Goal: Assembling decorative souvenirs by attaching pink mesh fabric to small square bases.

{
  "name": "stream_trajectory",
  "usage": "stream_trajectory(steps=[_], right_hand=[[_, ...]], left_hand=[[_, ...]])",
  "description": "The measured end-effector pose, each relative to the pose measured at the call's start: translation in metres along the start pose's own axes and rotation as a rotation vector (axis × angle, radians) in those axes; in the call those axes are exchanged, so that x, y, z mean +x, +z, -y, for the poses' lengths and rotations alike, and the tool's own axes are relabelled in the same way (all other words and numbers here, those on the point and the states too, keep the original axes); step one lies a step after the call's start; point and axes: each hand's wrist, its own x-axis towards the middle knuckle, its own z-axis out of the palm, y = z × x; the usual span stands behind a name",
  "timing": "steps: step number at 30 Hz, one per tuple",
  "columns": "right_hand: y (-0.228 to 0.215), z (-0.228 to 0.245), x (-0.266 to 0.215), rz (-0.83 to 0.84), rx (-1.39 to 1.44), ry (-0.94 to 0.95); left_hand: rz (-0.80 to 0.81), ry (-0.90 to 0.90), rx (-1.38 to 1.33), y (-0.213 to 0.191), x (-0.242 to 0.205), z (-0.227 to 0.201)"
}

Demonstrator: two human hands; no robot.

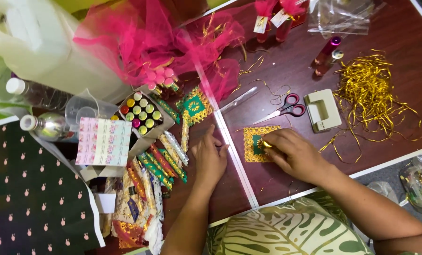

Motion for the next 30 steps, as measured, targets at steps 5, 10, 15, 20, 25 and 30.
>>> stream_trajectory(steps=[5, 10, 15, 20, 25, 30], right_hand=[[0.000, -0.003, -0.003, 0.029, -0.012, -0.009], [0.000, -0.004, -0.003, 0.025, -0.019, 0.006], [-0.001, -0.006, -0.005, 0.023, 0.001, 0.033], [0.000, -0.004, -0.003, 0.006, 0.007, 0.025], [-0.004, 0.003, -0.002, 0.004, -0.005, 0.011], [-0.021, 0.013, 0.005, 0.058, 0.019, 0.054]], left_hand=[[-0.086, 0.000, -0.119, 0.006, 0.001, 0.011], [-0.111, -0.079, -0.383, 0.004, 0.007, 0.011], [-0.136, -0.098, -0.545, 0.005, 0.011, 0.018], [-0.073, -0.041, -0.484, -0.006, 0.009, 0.003], [-0.045, -0.001, -0.449, -0.006, 0.007, 0.002], [-0.145, 0.157, -0.191, -0.024, 0.006, -0.009]])
